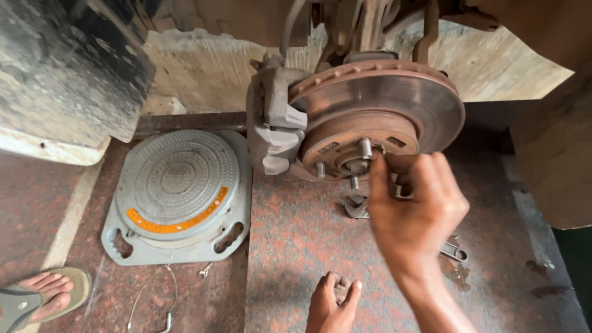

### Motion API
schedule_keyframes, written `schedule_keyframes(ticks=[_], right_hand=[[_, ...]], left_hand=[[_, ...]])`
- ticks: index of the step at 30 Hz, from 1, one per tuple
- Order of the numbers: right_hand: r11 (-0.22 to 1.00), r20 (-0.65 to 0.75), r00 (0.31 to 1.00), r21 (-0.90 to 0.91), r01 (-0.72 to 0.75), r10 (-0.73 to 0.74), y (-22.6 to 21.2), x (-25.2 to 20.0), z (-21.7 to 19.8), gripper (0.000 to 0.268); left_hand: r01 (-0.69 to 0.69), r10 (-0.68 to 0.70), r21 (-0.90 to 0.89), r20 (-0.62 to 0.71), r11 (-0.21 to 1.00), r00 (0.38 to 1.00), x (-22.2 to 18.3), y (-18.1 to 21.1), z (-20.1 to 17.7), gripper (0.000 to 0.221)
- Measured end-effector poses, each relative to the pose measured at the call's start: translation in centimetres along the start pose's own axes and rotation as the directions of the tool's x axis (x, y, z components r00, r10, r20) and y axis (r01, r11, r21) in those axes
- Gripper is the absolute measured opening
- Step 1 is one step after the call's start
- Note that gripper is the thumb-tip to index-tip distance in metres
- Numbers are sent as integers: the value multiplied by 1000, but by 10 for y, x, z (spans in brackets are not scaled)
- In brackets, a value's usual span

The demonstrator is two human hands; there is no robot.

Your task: The recorder is cleaning and inspecting the front disc brake assembly of a car, using sandpaper and a cloth to clean the rotor and caliper components.

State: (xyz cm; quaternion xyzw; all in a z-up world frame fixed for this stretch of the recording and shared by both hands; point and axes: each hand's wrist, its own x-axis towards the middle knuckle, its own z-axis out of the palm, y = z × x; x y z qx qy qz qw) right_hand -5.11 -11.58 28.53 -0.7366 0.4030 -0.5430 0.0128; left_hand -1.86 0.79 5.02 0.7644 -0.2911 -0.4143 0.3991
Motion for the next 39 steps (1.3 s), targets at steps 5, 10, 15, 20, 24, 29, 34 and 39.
schedule_keyframes(ticks=[5,10,15,20,24,29,34,39], right_hand=[[999,16,999,32,-33,32,7,-7,3,20],[999,40,999,23,-38,37,0,8,-12,19],[997,49,997,-54,62,-59,1,12,-12,17],[998,55,997,31,-48,47,-2,13,-10,20],[998,92,995,28,-49,46,-8,16,-16,17],[997,81,994,5,75,-75,7,7,-12,22],[995,88,995,78,-55,48,-6,19,-16,18],[992,100,995,123,-42,30,3,18,-11,16]], left_hand=[[45,-46,15,45,999,998,-9,8,-4,37],[172,-174,28,106,985,979,-7,23,-16,35],[-148,151,46,-71,988,986,7,-14,-4,36],[27,-27,-26,4,999,1000,-10,12,-18,34],[112,-112,21,20,994,994,1,-1,-10,35],[-200,194,-81,-73,977,978,-8,-18,-1,34],[-18,18,-42,6,999,1000,-10,0,-12,35],[3,-3,-19,-16,1000,1000,3,7,-10,36]])
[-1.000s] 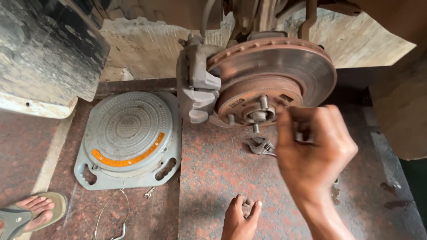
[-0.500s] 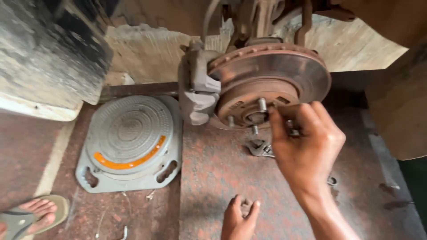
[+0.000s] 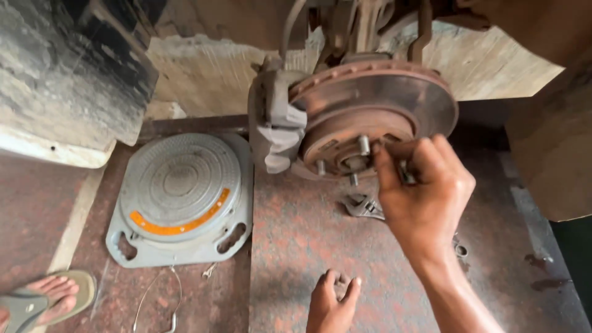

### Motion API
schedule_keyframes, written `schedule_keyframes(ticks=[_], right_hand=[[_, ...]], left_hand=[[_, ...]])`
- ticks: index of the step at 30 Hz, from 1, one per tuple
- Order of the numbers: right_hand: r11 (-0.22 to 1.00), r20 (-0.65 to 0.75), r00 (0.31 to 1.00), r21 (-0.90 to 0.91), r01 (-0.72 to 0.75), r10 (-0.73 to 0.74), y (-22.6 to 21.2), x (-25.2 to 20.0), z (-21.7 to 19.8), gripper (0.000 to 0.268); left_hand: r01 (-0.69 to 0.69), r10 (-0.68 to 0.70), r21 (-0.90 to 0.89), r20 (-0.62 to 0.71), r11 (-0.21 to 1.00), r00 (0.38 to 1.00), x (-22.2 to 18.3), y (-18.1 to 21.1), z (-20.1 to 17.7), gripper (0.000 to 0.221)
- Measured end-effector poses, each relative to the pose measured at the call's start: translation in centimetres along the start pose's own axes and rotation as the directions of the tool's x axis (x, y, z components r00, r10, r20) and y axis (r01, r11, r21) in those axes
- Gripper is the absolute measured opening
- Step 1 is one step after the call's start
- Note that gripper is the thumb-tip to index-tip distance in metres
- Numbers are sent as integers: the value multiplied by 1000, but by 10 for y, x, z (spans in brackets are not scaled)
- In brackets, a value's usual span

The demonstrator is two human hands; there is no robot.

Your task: The recorder is cleaning and inspecting the front disc brake assembly of a car, using sandpaper and a cloth to clean the rotor and caliper components.

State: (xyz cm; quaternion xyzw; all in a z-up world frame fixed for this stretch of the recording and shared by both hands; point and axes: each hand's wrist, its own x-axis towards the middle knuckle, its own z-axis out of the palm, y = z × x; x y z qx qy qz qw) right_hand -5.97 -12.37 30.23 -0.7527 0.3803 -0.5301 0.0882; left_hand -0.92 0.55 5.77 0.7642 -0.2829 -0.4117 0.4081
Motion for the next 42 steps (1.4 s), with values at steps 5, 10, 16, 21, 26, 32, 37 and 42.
schedule_keyframes(ticks=[5,10,16,21,26,32,37,42], right_hand=[[999,-8,1000,-50,-8,8,6,-9,1,16],[996,25,998,-65,55,-54,19,-13,-3,14],[968,1,985,-184,170,-173,12,1,-5,20],[960,71,983,-212,182,-171,19,8,-14,21],[969,73,973,-95,227,-221,4,15,-13,19],[969,63,975,-108,221,-215,2,15,-11,20],[977,34,983,-114,183,-180,25,10,-15,21],[981,117,980,-90,169,-158,32,3,-30,19]], left_hand=[[-17,17,-17,-2,1000,1000,-15,-4,3,36],[102,-103,16,97,995,990,-16,5,0,33],[104,-105,14,104,995,989,-5,-16,-6,34],[-123,125,65,-28,990,992,10,-26,10,34],[5,-7,35,62,999,998,-10,-10,4,36],[227,-223,-24,117,974,968,-6,-4,4,33],[-144,147,45,-65,989,987,22,-63,36,34],[62,-65,80,32,995,997,-19,-13,15,40]])
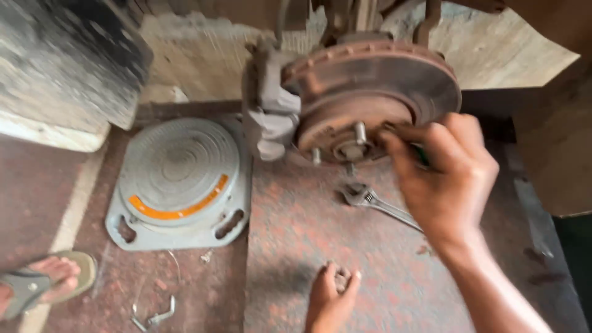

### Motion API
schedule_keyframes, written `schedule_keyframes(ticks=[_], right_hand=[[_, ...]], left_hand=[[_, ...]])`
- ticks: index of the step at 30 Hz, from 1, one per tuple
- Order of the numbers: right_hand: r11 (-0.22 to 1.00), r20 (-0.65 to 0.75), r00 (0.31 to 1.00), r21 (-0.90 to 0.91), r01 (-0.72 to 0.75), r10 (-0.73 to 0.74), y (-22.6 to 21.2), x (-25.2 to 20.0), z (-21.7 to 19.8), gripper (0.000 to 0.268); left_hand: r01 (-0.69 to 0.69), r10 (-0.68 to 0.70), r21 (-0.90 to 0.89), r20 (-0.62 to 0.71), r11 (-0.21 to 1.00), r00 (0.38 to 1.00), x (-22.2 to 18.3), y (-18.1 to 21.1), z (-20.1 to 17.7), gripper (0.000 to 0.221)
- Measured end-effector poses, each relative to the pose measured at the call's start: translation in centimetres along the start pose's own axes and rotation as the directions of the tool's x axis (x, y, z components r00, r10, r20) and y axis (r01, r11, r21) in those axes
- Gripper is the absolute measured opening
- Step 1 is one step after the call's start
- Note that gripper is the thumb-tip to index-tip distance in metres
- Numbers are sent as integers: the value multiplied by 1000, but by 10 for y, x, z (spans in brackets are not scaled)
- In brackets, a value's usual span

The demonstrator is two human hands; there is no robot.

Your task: The recorder is cleaning and inspecting the front disc brake assembly of a car, using sandpaper and a cloth to clean the rotor and caliper components.

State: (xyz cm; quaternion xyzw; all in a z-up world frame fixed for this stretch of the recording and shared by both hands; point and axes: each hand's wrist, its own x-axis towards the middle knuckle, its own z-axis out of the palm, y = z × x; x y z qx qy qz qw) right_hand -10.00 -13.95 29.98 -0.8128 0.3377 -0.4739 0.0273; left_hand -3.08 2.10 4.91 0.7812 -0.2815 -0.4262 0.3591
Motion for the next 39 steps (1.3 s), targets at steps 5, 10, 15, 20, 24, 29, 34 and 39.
schedule_keyframes(ticks=[5,10,15,20,24,29,34,39], right_hand=[[915,211,903,-70,397,-375,-28,68,-26,21],[795,336,761,-55,605,-556,-38,94,-11,19],[732,484,670,-84,676,-563,-32,95,-8,21],[651,574,578,-101,752,-580,-39,94,-3,25],[726,486,662,-79,684,-571,-29,94,-16,20],[752,493,644,30,659,-585,-32,94,-1,25],[809,369,758,-30,588,-537,-25,87,-3,12],[811,383,766,-70,581,-516,-25,82,-5,12]], left_hand=[[-233,229,-22,-103,972,968,19,-12,18,35],[-170,164,-101,-62,980,984,15,13,7,34],[-193,185,-132,-70,972,980,0,38,-18,36],[-116,215,-602,94,790,972,10,57,-26,37],[29,73,-679,121,734,990,-5,133,-91,60],[99,252,-949,178,298,951,14,166,-105,96],[98,263,-913,215,395,940,20,186,-124,94],[115,284,-889,261,442,922,21,185,-135,96]])
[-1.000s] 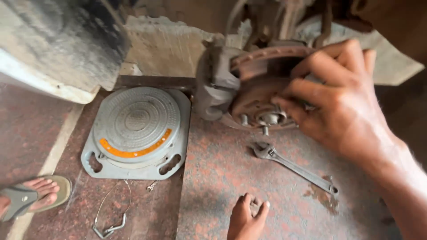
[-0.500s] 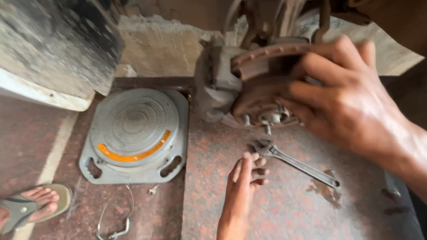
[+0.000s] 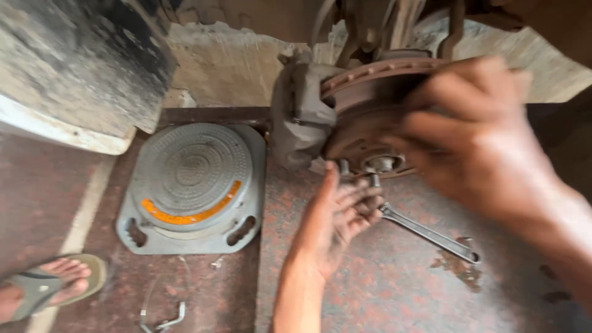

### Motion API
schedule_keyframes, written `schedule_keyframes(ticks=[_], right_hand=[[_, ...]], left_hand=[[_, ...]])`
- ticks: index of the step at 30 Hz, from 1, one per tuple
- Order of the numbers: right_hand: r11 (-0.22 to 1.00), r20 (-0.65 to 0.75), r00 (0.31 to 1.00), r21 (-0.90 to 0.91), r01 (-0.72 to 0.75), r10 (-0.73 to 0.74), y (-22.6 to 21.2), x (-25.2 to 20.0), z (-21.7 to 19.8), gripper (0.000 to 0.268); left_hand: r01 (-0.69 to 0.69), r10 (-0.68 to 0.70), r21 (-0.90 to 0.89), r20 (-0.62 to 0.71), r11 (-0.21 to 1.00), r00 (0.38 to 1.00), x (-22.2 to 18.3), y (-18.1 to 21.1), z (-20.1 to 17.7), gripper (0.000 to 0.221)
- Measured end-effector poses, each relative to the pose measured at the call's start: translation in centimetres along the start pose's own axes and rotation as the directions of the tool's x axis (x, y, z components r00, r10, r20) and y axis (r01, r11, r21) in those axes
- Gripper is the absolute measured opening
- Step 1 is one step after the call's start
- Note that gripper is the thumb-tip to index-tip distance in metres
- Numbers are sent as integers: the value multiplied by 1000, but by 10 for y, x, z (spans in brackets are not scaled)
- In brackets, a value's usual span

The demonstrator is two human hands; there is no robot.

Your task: The recorder is cleaning and inspecting the front disc brake assembly of a car, using sandpaper and a cloth to clean the rotor and caliper components.

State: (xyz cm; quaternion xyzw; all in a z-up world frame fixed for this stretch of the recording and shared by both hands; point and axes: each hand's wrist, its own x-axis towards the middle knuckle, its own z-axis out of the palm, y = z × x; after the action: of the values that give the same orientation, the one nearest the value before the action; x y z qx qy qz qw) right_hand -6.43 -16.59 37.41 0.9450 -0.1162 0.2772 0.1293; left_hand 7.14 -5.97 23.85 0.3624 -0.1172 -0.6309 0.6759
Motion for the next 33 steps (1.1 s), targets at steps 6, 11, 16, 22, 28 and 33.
schedule_keyframes(ticks=[6,11,16,22,28,33], right_hand=[[999,45,998,-26,42,-41,-6,3,2,12],[995,-51,995,-50,-87,85,1,-8,13,17],[996,-62,994,5,-93,93,4,-16,0,16],[998,-82,996,-45,-38,34,-6,-4,11,17],[948,-185,931,21,-317,315,24,-88,18,20],[924,-208,901,52,-378,380,-17,-54,9,25]], left_hand=[[140,-114,-190,140,972,984,10,-20,-7,97],[290,-113,-372,432,882,895,13,-26,-13,99],[286,-99,-461,387,840,917,20,-39,-15,93],[313,-96,-520,402,795,911,24,-44,-15,85],[277,-125,-480,325,832,937,17,-32,-7,84],[301,-139,-499,336,813,932,13,-43,-9,82]])
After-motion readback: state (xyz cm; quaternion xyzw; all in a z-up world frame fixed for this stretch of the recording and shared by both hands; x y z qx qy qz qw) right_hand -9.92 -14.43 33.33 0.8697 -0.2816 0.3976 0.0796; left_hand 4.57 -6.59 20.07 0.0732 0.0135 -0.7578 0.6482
